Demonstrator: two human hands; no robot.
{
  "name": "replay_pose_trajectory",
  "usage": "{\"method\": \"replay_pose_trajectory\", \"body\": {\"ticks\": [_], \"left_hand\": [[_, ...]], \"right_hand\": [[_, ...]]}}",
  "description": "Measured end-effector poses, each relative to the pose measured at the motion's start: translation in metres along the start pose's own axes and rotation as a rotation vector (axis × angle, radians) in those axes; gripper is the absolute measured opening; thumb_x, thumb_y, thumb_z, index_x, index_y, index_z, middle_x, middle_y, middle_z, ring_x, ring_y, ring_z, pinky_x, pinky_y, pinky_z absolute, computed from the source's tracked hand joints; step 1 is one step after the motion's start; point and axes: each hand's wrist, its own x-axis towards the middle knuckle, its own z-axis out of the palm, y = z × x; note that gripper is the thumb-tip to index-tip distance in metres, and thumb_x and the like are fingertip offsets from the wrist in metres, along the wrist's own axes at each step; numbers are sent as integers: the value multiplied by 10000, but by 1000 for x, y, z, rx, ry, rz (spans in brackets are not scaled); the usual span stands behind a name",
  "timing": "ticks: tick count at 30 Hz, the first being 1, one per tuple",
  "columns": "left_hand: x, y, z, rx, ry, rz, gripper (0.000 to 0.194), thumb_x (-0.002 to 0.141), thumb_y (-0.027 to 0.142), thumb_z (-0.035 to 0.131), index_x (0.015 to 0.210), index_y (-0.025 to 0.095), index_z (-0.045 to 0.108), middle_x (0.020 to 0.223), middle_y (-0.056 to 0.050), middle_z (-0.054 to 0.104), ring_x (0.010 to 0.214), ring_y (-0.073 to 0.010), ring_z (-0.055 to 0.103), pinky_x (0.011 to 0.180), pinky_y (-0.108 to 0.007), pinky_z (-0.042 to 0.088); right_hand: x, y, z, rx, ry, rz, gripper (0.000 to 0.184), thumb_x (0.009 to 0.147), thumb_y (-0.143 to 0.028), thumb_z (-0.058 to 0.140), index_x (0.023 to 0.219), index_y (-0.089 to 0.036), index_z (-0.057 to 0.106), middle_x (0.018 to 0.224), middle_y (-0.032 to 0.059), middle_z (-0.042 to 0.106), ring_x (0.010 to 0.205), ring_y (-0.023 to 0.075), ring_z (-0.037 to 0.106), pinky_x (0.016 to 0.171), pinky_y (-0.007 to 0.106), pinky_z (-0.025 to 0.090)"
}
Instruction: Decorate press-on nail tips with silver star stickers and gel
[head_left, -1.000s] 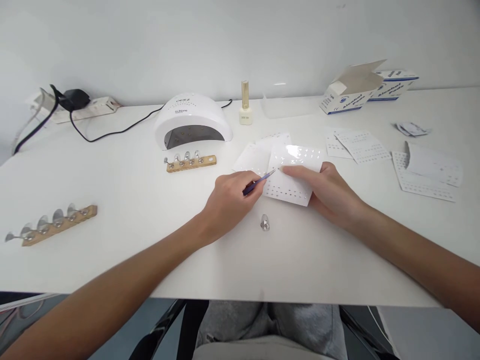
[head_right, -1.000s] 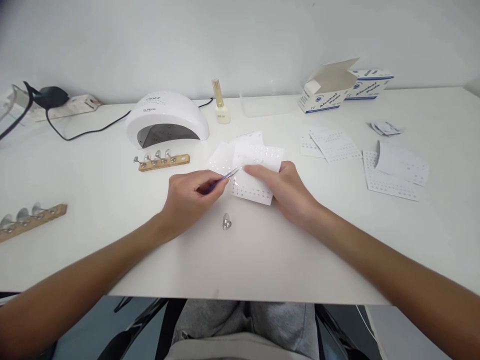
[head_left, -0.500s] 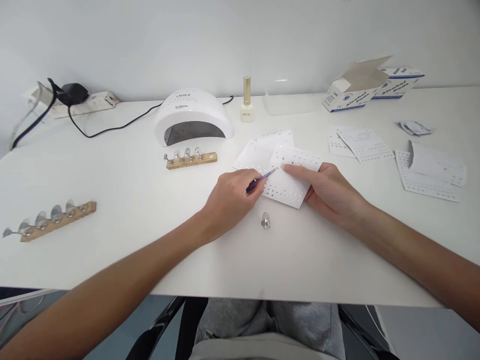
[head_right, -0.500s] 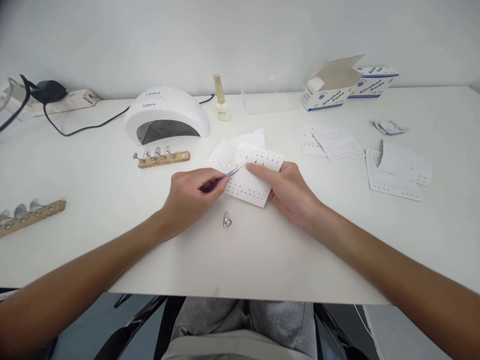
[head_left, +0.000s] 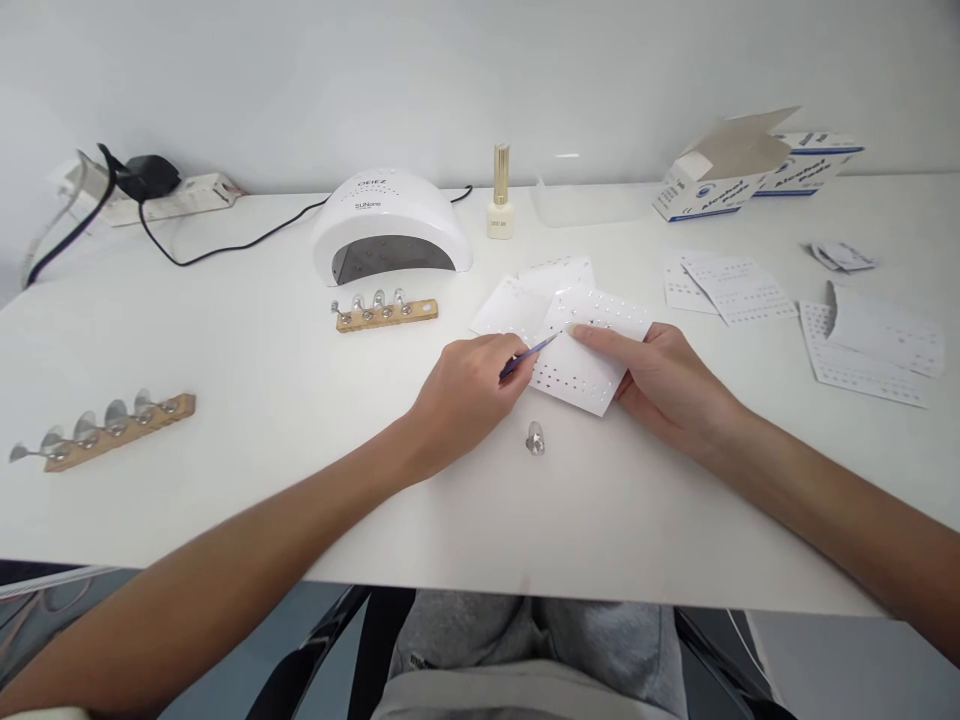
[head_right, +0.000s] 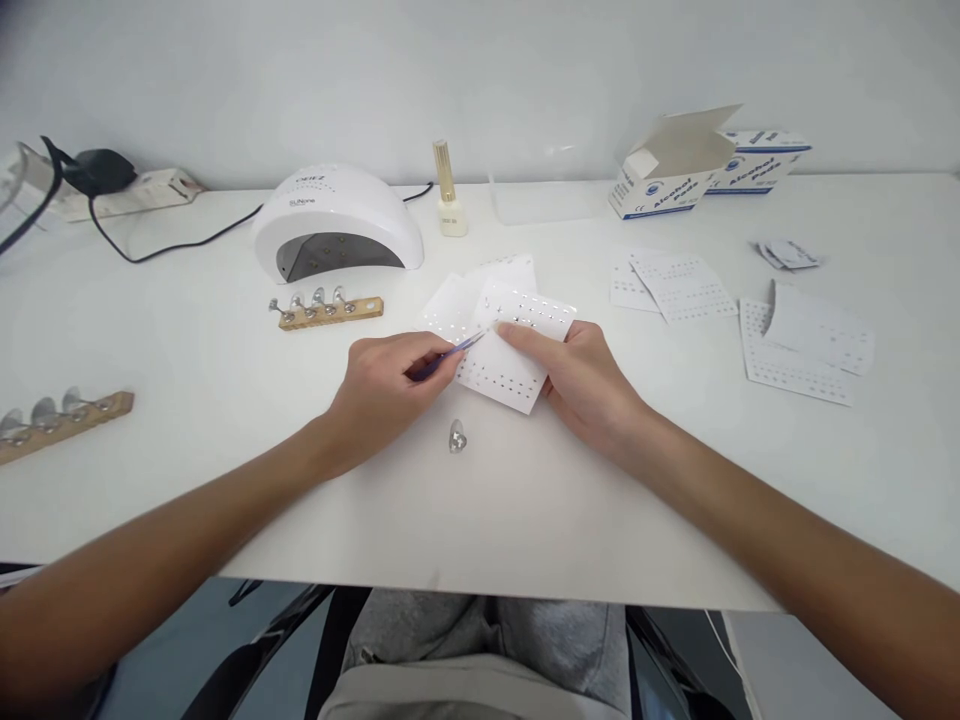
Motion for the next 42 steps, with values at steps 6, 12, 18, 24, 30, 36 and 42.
{"method": "replay_pose_trajectory", "body": {"ticks": [6,12,18,24,30,36,42], "left_hand": [[1,-1,1,6,41,41,211,850,178,553,644,146,581,529,34,504,501,-63,400,493,-210,306],[1,0,0,5,20,16,218,856,185,547,646,144,586,535,31,520,504,-64,416,496,-213,317],[1,0,1,10,18,18,222,862,198,540,650,150,584,546,28,533,506,-69,427,503,-220,327],[0,0,1,21,-4,4,243,865,198,532,629,149,565,533,26,513,501,-71,417,512,-226,333],[0,0,1,19,-9,-9,241,871,206,526,644,150,582,557,18,552,514,-75,449,520,-225,345],[0,0,1,21,-15,-10,243,872,204,523,641,151,577,549,23,542,507,-73,437,517,-228,341],[1,0,2,20,-14,-12,247,874,208,527,638,148,571,545,27,532,506,-70,427,517,-229,339]], "right_hand": [[0,0,1,-9,1,-6,114,764,-343,714,838,-257,723,992,50,720,944,247,671,842,359,558],[-1,0,1,-51,5,-15,115,763,-363,712,812,-260,727,951,57,725,951,270,671,836,384,563],[0,1,0,-44,11,1,116,753,-354,720,822,-260,725,945,55,725,935,270,674,822,382,563],[0,2,0,-11,-5,-8,112,750,-344,724,820,-257,724,933,50,724,909,258,676,825,376,556],[-1,0,0,-25,6,10,134,761,-355,715,858,-263,721,967,49,724,907,251,676,822,367,556],[0,1,0,-78,21,13,162,772,-382,699,883,-266,724,992,58,728,948,274,676,804,374,571],[0,-1,1,-36,16,25,150,775,-360,708,889,-267,734,974,55,730,936,262,678,830,369,561]]}}
